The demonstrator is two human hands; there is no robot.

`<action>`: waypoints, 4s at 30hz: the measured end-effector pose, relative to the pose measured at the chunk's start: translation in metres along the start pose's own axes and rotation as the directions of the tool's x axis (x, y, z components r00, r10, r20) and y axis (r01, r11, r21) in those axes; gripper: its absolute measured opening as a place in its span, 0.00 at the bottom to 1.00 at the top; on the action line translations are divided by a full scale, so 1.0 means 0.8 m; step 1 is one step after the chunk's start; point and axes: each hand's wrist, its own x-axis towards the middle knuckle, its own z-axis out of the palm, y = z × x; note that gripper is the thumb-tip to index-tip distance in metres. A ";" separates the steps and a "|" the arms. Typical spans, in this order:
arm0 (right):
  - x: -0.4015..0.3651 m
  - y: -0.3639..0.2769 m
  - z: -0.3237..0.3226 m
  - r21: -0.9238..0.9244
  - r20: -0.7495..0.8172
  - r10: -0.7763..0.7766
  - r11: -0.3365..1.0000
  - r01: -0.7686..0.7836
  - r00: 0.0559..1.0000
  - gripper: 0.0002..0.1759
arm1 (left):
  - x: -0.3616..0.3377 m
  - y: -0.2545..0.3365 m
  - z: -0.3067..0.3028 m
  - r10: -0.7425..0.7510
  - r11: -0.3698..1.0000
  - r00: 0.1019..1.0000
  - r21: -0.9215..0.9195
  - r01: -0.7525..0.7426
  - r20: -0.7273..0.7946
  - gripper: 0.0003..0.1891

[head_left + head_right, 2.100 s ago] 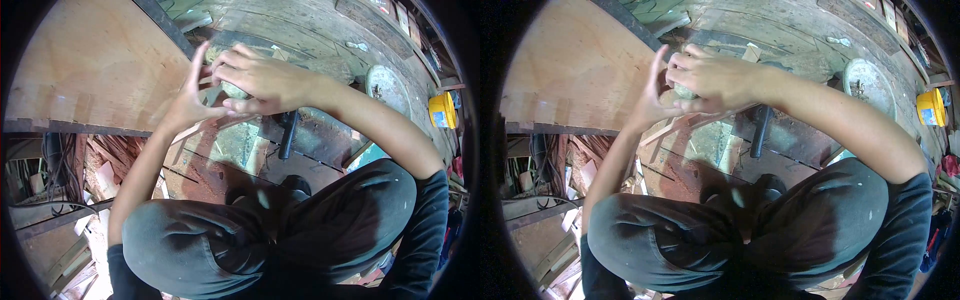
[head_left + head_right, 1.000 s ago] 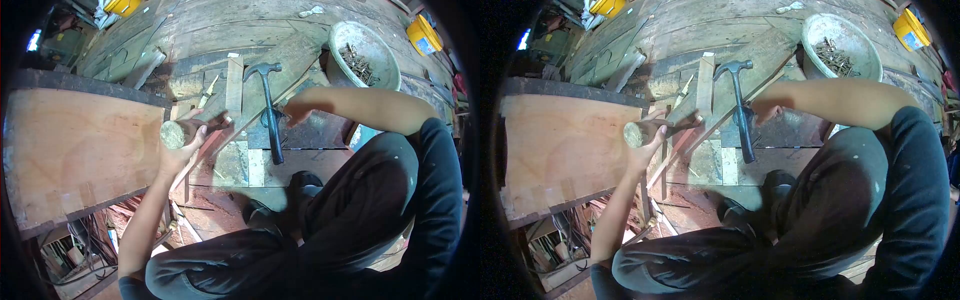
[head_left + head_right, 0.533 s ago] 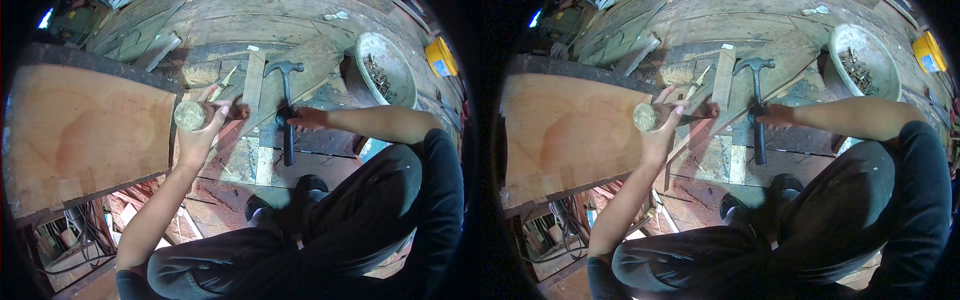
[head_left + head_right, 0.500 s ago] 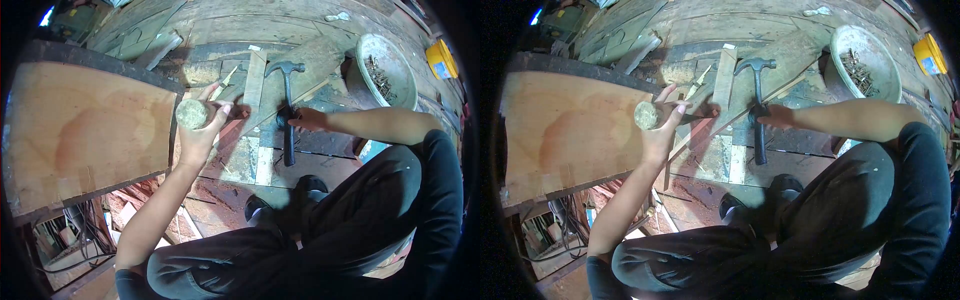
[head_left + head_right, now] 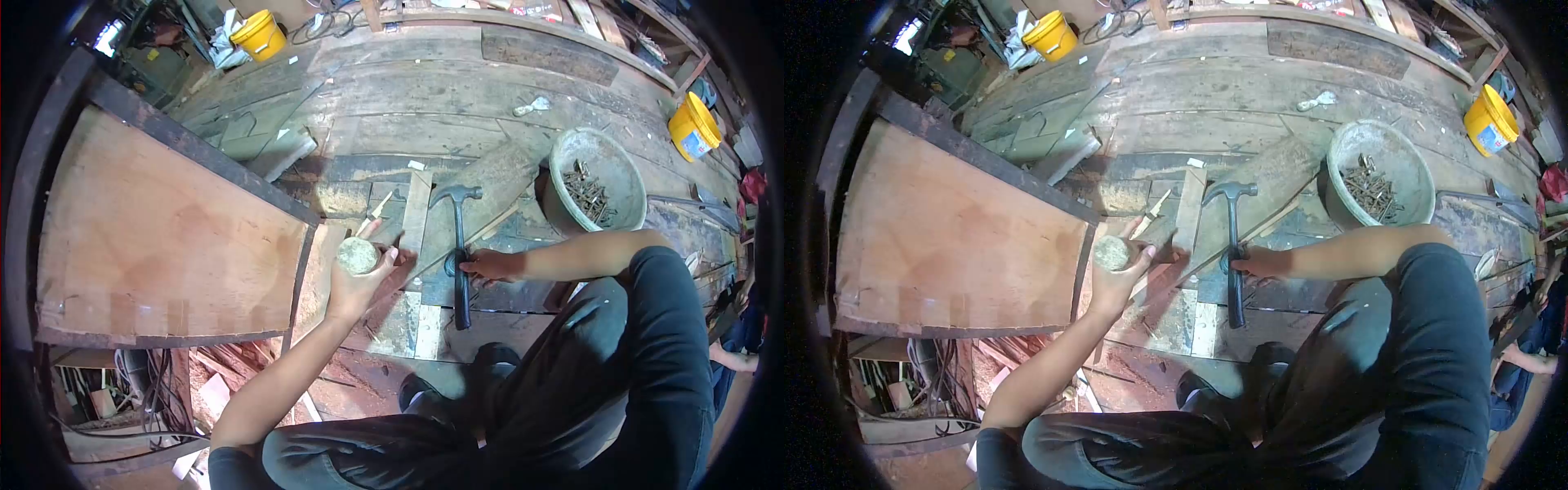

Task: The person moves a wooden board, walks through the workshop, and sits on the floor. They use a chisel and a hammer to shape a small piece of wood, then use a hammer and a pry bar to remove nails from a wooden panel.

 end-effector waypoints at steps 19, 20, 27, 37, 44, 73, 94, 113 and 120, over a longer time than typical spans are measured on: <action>0.003 -0.041 0.008 -0.599 -0.053 -0.336 0.764 0.240 0.940 0.24 | -0.004 0.002 -0.010 0.051 0.994 0.996 0.089 -0.057 0.075 0.26; -0.004 -0.047 0.009 -0.512 -0.057 -0.309 0.825 0.238 0.949 0.23 | -0.004 -0.003 -0.011 0.031 0.998 0.995 0.058 -0.036 0.093 0.26; 0.001 -0.021 0.012 -0.567 -0.205 -0.544 0.744 0.354 0.813 0.21 | -0.010 0.001 -0.013 0.024 1.000 0.992 -0.001 -0.024 0.122 0.28; -0.063 -0.062 -0.004 -0.276 -0.624 -0.222 0.960 0.054 0.749 0.36 | -0.006 -0.009 -0.025 0.076 0.994 0.991 0.067 -0.083 0.107 0.25; -0.108 -0.126 -0.019 0.178 -0.442 -0.154 0.950 0.255 0.884 0.16 | 0.007 -0.021 -0.026 -0.005 0.999 0.994 -0.049 0.011 0.105 0.24; -0.340 -0.277 0.054 0.173 0.054 -0.850 0.524 0.834 0.523 0.22 | 0.004 -0.021 -0.022 -0.123 0.991 0.992 -0.042 0.124 0.026 0.23; -0.326 -0.298 0.070 0.359 0.188 -0.784 0.616 0.701 0.592 0.27 | 0.005 -0.033 -0.018 0.153 0.987 0.988 0.046 -0.154 0.029 0.19; -0.249 -0.243 0.077 -0.116 0.097 -0.360 0.922 0.369 0.928 0.24 | 0.008 -0.033 -0.019 -0.015 0.894 0.994 -0.443 0.063 0.111 0.08; -0.214 -0.217 0.055 -0.110 0.071 -0.505 0.853 0.510 0.860 0.26 | 0.005 -0.018 -0.034 -0.009 0.999 0.995 -0.031 0.013 0.104 0.15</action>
